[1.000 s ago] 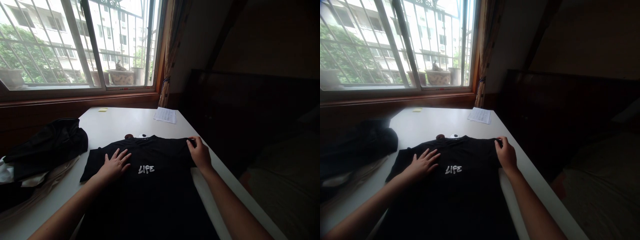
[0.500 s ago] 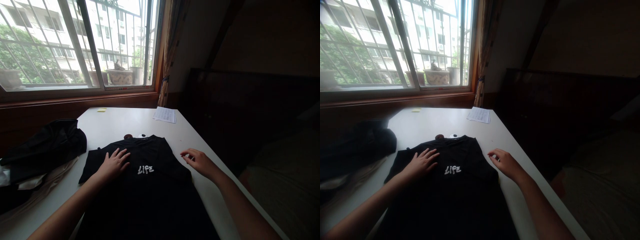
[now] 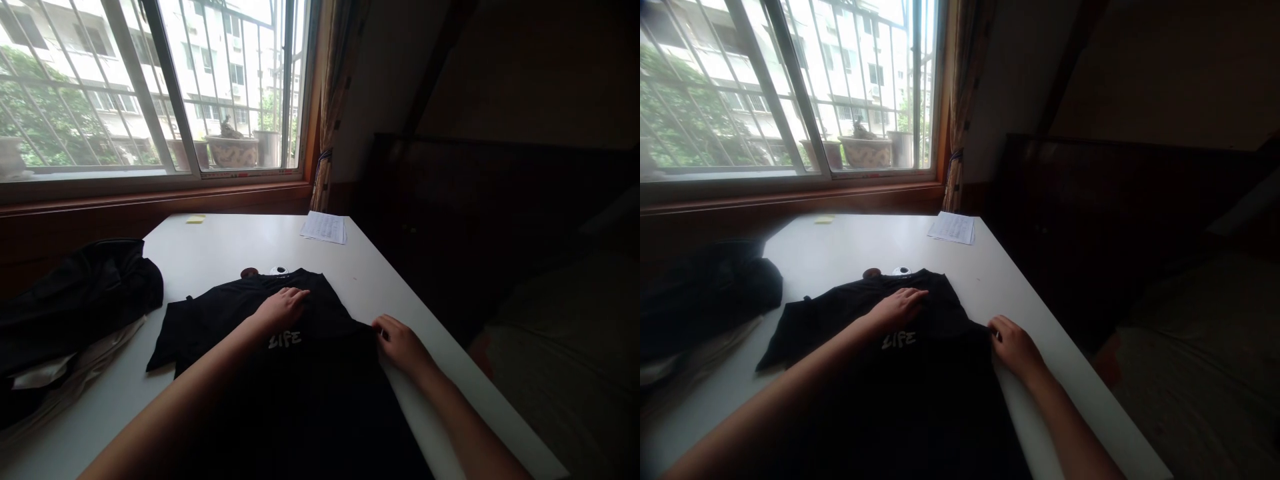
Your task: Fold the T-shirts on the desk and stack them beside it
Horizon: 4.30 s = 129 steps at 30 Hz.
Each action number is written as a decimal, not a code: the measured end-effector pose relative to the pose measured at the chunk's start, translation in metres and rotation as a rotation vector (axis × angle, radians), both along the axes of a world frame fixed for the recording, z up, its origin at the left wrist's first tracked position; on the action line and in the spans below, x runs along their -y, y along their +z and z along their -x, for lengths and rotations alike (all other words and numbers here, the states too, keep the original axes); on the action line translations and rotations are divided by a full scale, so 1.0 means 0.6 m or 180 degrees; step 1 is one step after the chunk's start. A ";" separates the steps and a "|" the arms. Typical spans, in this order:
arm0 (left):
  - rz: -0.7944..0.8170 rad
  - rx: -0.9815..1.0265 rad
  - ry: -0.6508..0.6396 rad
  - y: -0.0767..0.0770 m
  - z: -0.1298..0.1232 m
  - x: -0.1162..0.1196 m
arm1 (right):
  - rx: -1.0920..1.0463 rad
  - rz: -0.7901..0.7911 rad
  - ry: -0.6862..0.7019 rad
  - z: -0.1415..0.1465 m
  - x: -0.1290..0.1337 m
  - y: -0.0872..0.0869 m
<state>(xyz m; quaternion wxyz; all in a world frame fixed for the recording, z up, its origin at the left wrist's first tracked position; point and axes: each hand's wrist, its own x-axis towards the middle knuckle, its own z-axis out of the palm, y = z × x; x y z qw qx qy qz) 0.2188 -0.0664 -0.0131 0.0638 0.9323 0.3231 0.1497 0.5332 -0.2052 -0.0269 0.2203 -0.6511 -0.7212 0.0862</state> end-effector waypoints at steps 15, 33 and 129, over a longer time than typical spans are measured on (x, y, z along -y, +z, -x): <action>-0.0264 -0.0281 0.0536 -0.052 -0.041 0.000 | -0.0240 0.0130 -0.0611 -0.025 0.012 -0.032; -0.0258 -0.0215 0.0515 -0.056 -0.035 0.002 | -0.0631 0.0458 -0.0346 -0.035 0.032 0.009; 0.1460 -0.0110 -0.0170 0.054 -0.103 -0.076 | 0.0204 -0.0609 0.0621 0.037 0.031 0.002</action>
